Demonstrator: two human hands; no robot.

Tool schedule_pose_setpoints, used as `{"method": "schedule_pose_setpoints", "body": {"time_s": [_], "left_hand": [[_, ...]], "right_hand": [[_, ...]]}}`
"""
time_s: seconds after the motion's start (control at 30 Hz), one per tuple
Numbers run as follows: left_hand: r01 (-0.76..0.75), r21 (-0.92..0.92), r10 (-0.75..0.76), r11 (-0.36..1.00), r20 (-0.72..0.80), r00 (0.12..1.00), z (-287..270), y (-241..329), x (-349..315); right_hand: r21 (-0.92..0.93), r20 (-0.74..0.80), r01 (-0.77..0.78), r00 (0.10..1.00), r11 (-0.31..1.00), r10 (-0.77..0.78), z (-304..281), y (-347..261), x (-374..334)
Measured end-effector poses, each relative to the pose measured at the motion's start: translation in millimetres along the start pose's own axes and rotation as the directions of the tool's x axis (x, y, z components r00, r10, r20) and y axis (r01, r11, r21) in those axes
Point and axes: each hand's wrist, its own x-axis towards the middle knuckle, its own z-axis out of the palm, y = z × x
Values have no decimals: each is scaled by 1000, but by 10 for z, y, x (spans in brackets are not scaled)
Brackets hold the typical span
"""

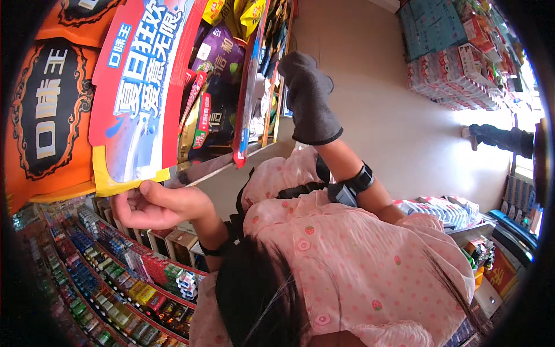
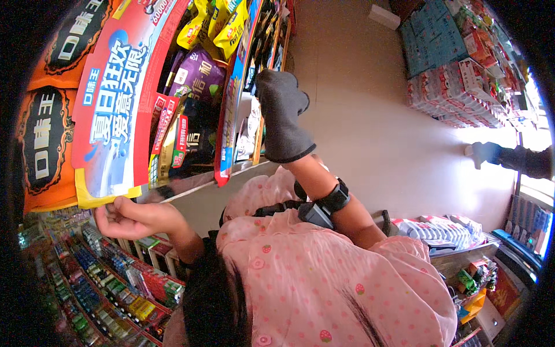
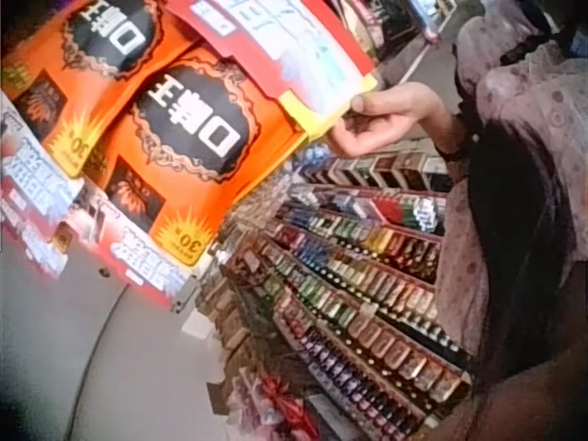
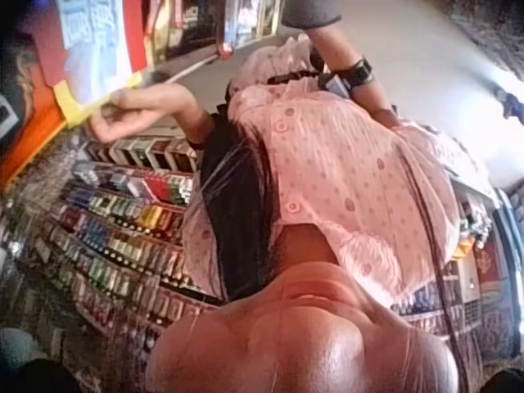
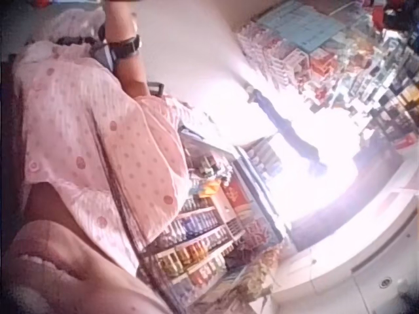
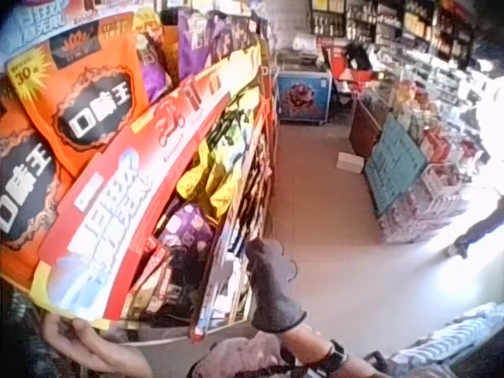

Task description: Cleaning store shelves and a display stand with a cloth and a brush.

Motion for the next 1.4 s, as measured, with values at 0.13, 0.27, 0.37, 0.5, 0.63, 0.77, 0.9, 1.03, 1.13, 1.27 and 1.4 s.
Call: {"method": "schedule_pose_setpoints", "body": {"time_s": [0.13, 0.27, 0.37, 0.5, 0.63, 0.77, 0.9, 1.03, 1.13, 1.27, 1.4], "left_hand": [[-14, -14, 13, 1000, -29, 999, 77, 41, -20], [-75, 10, 76, 997, -54, 996, -5, -83, 17], [-90, -96, 79, 991, -115, 990, 40, -105, -36], [-271, -104, 247, 957, -194, 949, 126, 12, -5], [-294, -101, 274, 950, -181, 945, 341, 591, -163], [-360, -394, 400, 846, 21, 916, 570, 891, -514], [-149, -759, 613, 634, 376, 695, 954, 1498, -960], [169, -757, 701, 631, 650, 294, 1187, 2060, -1466], [317, -686, 746, 655, 652, -133, 1280, 2493, -1908], [565, -608, 816, 558, 526, -241, 1203, 3032, -2525], [629, -543, 830, 557, 324, -454, 1010, 3981, -2756]], "right_hand": [[470, -58, -406, 872, 784, 486, 97, -40, -63], [221, 139, -197, 976, 955, 169, -24, -412, -72], [-126, 114, 121, 988, 985, -107, -306, -466, -78], [540, 203, -591, 782, 599, 589, -624, -600, -60], [102, 129, -496, 866, 862, 483, -987, -10, -328], [-334, -61, -371, 926, 867, 373, -1382, 16, -283], [-78, -365, -585, 770, 807, 523, -2057, -483, -204], [-368, -566, -484, 794, 794, 222, -2485, -7, -396], [-816, -505, -489, 862, 309, 30, -3020, -368, -434], [-751, -630, -654, 750, 90, 201, -3659, -709, -626], [-465, -832, -798, 542, 383, 120, -4460, -634, -1001]]}}
